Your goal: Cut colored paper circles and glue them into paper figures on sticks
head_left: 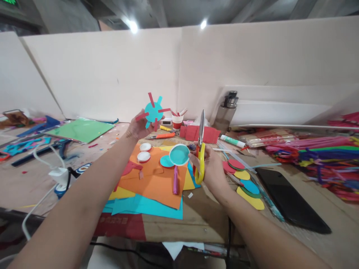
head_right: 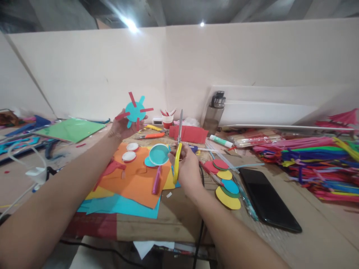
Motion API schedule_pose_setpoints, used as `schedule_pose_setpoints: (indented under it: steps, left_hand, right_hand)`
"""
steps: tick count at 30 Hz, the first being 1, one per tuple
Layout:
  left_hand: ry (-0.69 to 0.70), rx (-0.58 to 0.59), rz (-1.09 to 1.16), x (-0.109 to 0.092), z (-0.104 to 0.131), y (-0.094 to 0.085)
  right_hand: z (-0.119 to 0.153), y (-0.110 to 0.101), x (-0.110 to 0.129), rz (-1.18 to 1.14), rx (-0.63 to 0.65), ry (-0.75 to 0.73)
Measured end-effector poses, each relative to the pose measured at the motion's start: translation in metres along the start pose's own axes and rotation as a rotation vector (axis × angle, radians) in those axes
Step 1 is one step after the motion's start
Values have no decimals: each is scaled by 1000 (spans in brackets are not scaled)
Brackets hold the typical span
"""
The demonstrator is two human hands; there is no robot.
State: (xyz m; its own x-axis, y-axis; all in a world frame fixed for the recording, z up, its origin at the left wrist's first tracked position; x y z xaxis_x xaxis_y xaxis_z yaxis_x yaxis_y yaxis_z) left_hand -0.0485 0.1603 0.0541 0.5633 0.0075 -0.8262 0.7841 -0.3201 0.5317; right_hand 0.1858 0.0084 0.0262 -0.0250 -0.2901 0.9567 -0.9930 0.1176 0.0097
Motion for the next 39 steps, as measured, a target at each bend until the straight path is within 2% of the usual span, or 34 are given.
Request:
schedule_pose_setpoints:
  steps: [5,9,18,27,39]
  left_hand:
    - [3,-38,-4,0,15,10]
    - [-38,4,39,8,25,13]
    - [-76,103,161,32,28,-3]
    - [-39,167,142,30,33,-5]
    - [-64,69,138,31,33,-8]
  right_hand:
    - [-3,-1,-2,42,-40,-10]
    - [-4,-1,-6,-15,-36,-8]
    - [-3,0,-4,17,20,-37]
    - [-3,1,-7,7,23,-25]
    - [-2,1,-6,32,23,-49]
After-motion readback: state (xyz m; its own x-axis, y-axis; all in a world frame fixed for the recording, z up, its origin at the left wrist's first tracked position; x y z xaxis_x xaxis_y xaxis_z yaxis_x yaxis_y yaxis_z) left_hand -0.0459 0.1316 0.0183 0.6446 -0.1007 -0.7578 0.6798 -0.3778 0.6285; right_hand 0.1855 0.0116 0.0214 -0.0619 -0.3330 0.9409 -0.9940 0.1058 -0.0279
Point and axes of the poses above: each hand's wrist, its own z-axis away from the middle knuckle, its own y-axis out of the palm, x = y × z, the point moved 4 cm from there along -z, towards the middle knuckle, and after that the axes turned 2 degrees about z, right-handed, at the moved point
